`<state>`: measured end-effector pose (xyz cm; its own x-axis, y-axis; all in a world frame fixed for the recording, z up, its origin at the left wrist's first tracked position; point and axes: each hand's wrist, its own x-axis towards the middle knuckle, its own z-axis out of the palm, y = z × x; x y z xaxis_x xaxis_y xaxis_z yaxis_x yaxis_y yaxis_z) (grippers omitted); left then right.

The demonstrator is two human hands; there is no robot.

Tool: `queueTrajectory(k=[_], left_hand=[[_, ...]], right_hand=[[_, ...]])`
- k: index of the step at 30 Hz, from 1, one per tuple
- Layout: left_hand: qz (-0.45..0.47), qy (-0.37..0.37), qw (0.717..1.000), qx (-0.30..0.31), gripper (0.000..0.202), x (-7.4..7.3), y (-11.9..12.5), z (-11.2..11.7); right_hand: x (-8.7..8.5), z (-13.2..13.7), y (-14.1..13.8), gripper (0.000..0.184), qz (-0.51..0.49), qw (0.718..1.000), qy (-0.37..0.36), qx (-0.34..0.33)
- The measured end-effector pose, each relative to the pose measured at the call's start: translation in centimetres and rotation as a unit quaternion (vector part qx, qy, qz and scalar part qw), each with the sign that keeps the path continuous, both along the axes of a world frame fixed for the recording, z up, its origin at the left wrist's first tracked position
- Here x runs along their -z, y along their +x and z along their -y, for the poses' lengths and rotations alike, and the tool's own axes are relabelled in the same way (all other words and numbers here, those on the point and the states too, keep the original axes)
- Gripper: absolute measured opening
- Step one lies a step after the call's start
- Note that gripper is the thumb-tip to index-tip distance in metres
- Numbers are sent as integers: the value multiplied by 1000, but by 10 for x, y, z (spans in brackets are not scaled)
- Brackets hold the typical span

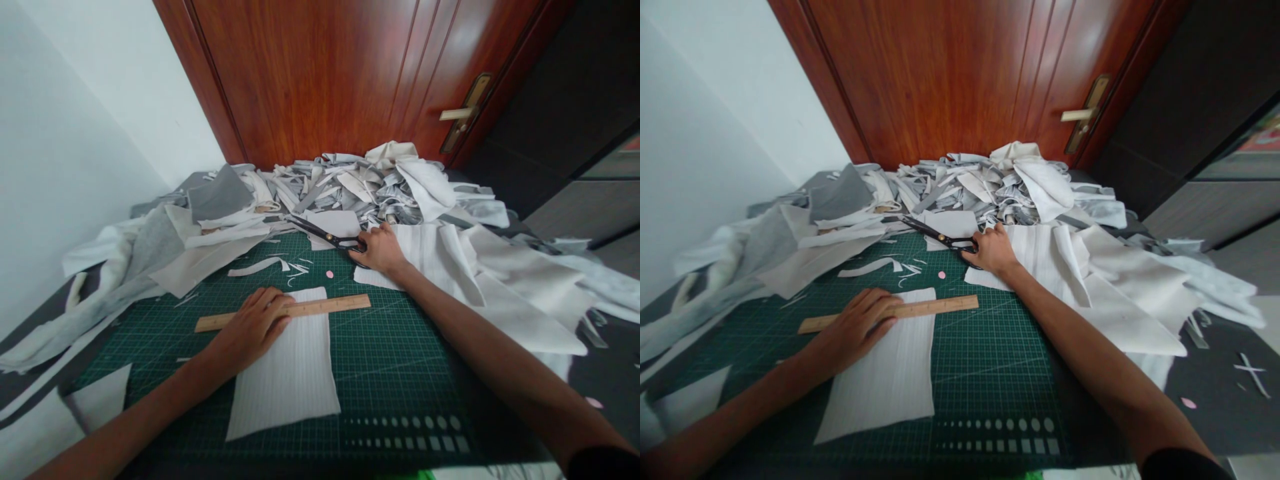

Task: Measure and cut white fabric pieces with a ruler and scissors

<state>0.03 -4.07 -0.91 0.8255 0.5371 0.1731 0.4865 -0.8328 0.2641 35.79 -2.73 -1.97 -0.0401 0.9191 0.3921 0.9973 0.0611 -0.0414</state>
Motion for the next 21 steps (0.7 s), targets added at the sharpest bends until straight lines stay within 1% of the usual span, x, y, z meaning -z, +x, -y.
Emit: queueTrajectory(k=[2, 6, 8, 10, 12, 15, 17, 21], left_hand=[[-10, 21, 1000, -16, 33, -2, -8, -1], [-26, 67, 996, -49, 37, -2, -32, 2], [-38, 86, 995, -40, 37, 0, -44, 7], [-50, 109, 993, -13, 44, 4, -51, 15], [-62, 131, 989, 7, 51, 9, -54, 22], [-55, 151, 987, 7, 47, 15, -53, 29], [-44, 141, 989, -4, 44, 16, -51, 31], [-28, 101, 994, -32, 44, 13, -47, 30]], right_hand=[[-4, 0, 3, 35, 19, 1000, -7, 2], [-12, -1, 18, 37, 70, 997, -12, 1], [-15, -2, 27, 37, 97, 995, -8, -4], [-17, -3, 37, 38, 118, 993, -8, -9], [-19, -4, 44, 42, 130, 991, -15, -17], [-22, -4, 50, 47, 127, 991, -45, -29], [-24, -3, 50, 46, 119, 990, -74, -31], [-25, -2, 45, 41, 115, 987, -116, -13]])
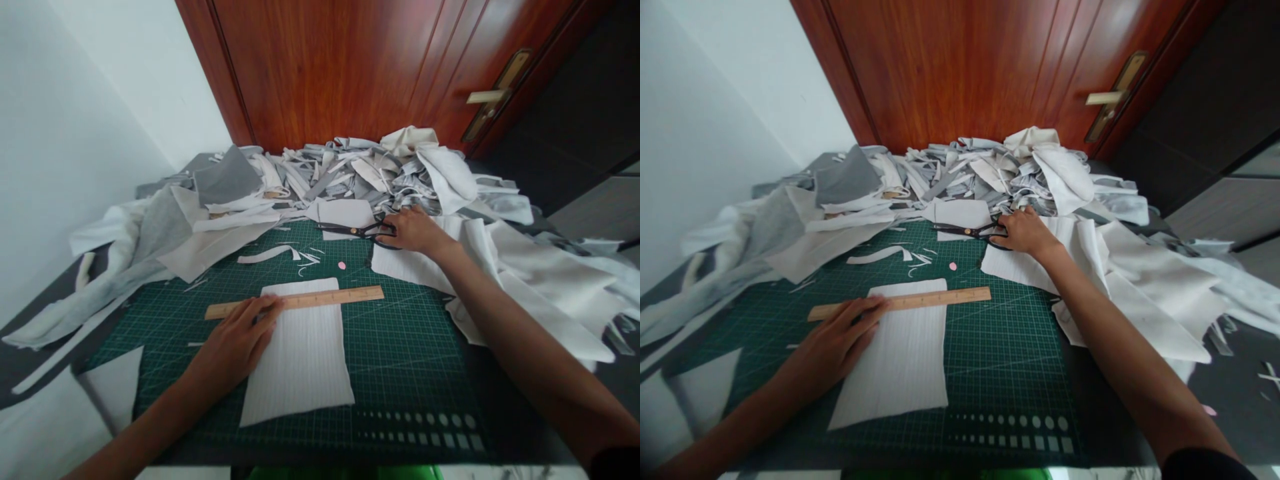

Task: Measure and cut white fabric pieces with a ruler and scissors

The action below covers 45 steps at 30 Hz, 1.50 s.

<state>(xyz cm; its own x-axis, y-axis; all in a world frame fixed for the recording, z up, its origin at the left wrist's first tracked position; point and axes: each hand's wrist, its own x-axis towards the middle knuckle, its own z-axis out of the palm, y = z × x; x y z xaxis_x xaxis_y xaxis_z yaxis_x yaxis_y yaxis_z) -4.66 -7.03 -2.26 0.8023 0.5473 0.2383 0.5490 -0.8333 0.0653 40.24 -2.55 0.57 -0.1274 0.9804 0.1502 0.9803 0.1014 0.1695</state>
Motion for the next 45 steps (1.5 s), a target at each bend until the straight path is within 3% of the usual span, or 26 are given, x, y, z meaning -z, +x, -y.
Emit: queueTrajectory(k=[5, 10, 12, 14, 16, 20, 28, 36, 41, 45], left_hand=[[32, -21, 999, -7, 41, -1, 2, -4], [22, -7, 1000, 3, 43, 2, 0, -4], [3, 5, 1000, 4, 45, 3, 0, -1], [-8, 17, 1000, 0, 45, 3, 1, 4], [-8, 21, 1000, -9, 49, 3, 3, 13], [12, 6, 999, -42, 55, 1, 10, 29], [27, -16, 996, -87, 52, 2, 13, 38], [40, 2, 995, -89, 53, 8, 15, 39], [48, -14, 996, -74, 55, 9, 15, 38], [56, -18, 995, -75, 56, 10, 14, 38]], right_hand=[[-5, 2, -6, 38, -12, 999, -32, 23], [-26, 19, -33, 33, 12, 998, -12, 59], [-35, 28, -55, 31, -4, 999, 26, 39], [-39, 36, -78, 25, -53, 998, 11, -22], [-35, 41, -99, 22, -111, 990, -43, -79], [-14, 45, -123, 21, -128, 986, -66, -79], [6, 40, -122, 11, -174, 981, -34, -75], [-3, 37, -123, 7, -275, 957, -40, -83], [-14, 40, -152, 10, -364, 919, -18, -152], [-11, 33, -177, 4, -397, 897, -21, -192]])
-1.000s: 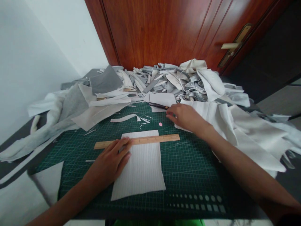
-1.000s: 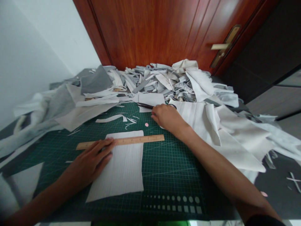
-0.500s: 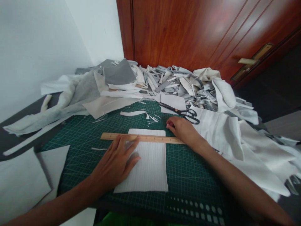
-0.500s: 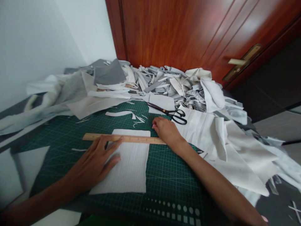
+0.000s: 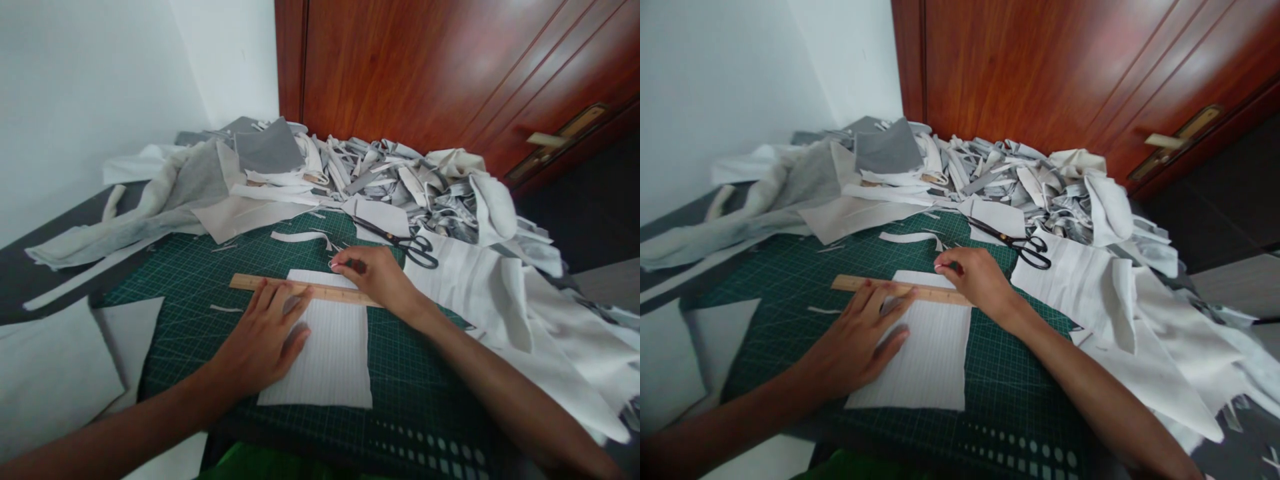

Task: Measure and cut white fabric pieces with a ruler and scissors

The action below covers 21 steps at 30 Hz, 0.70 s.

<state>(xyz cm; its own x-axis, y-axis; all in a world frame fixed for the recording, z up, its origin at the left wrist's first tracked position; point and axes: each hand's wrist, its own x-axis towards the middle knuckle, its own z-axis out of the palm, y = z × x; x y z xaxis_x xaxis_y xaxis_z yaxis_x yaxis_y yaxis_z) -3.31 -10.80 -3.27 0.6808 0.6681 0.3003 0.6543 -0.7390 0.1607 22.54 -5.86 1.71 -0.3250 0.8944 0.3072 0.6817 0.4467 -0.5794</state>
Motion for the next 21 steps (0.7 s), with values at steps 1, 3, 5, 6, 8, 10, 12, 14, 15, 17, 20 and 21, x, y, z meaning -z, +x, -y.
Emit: queueTrajectory(k=[1, 3, 5, 6, 8, 10, 12, 14, 15, 17, 20, 21], left_hand=[[2, -1, 1000, -1, 56, 0, 0, 0], [5, -3, 1000, -3, 55, 0, 0, 1], [5, -8, 1000, -5, 54, -1, 1, 2], [3, -10, 1000, -6, 53, -2, 2, 2], [-1, -12, 1000, -8, 51, -3, 2, 2], [-3, -8, 1000, -11, 51, -4, 3, 2], [-3, -5, 1000, -13, 51, -4, 3, 2], [-4, -4, 1000, -12, 51, -4, 4, 2], [-4, -5, 1000, -10, 51, -4, 3, 2], [-2, -6, 1000, -10, 50, -4, 3, 2], [2, -8, 1000, -7, 50, -5, 3, 3], [2, -9, 1000, -6, 50, -5, 3, 3]], right_hand=[[2, -3, -4, 5, -2, 1000, -1, -3], [5, -7, -10, 5, -10, 1000, -4, -4], [8, -11, -15, 5, -25, 1000, -14, -8], [9, -12, -18, 5, -33, 999, -20, -11], [12, -12, -26, 5, -47, 998, -29, -20], [13, -13, -34, 4, -59, 997, -28, -31], [14, -14, -41, 4, -70, 997, -23, -38], [13, -16, -45, 5, -80, 996, -29, -28], [12, -17, -45, 6, -88, 995, -37, -17], [10, -20, -41, 9, -108, 992, -57, 10], [8, -23, -33, 13, -135, 987, -79, 28], [9, -24, -31, 13, -136, 987, -86, 25]])
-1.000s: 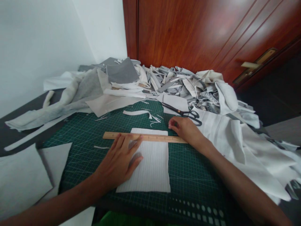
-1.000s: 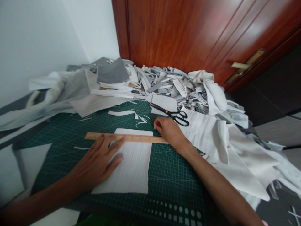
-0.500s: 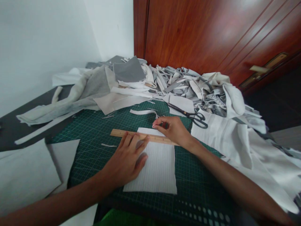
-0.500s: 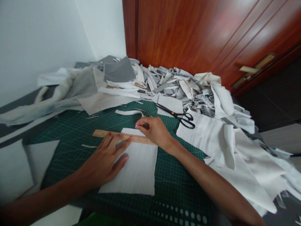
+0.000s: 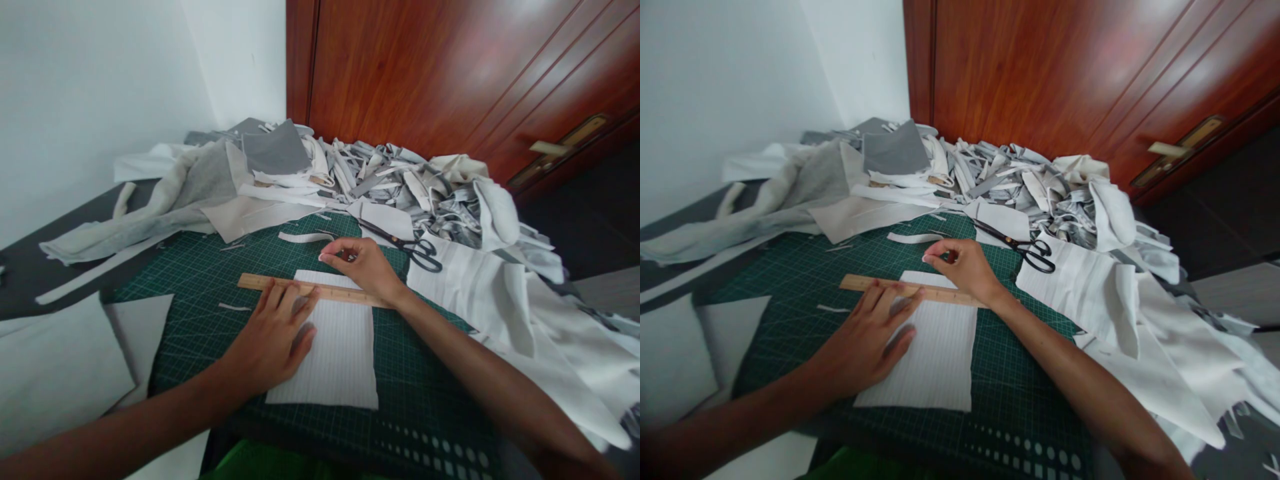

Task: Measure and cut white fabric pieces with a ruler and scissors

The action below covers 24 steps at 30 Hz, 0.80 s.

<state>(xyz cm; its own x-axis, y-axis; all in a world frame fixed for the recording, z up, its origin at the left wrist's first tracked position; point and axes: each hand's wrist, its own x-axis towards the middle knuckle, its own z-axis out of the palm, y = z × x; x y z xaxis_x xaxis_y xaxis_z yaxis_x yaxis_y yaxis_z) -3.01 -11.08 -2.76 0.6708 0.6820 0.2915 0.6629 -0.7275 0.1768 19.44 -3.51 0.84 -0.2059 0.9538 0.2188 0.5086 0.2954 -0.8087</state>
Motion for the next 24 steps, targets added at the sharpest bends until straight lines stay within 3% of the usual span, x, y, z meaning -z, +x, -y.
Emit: queueTrajectory(k=[13, 24], left_hand=[[2, 9, 1000, 3, 51, 2, 0, -2], [21, -13, 1000, -7, 46, 1, 1, -2]], right_hand=[[17, 5, -36, 5, 23, 997, -24, -75], [18, 1, -41, 7, 38, 994, -45, -94]])
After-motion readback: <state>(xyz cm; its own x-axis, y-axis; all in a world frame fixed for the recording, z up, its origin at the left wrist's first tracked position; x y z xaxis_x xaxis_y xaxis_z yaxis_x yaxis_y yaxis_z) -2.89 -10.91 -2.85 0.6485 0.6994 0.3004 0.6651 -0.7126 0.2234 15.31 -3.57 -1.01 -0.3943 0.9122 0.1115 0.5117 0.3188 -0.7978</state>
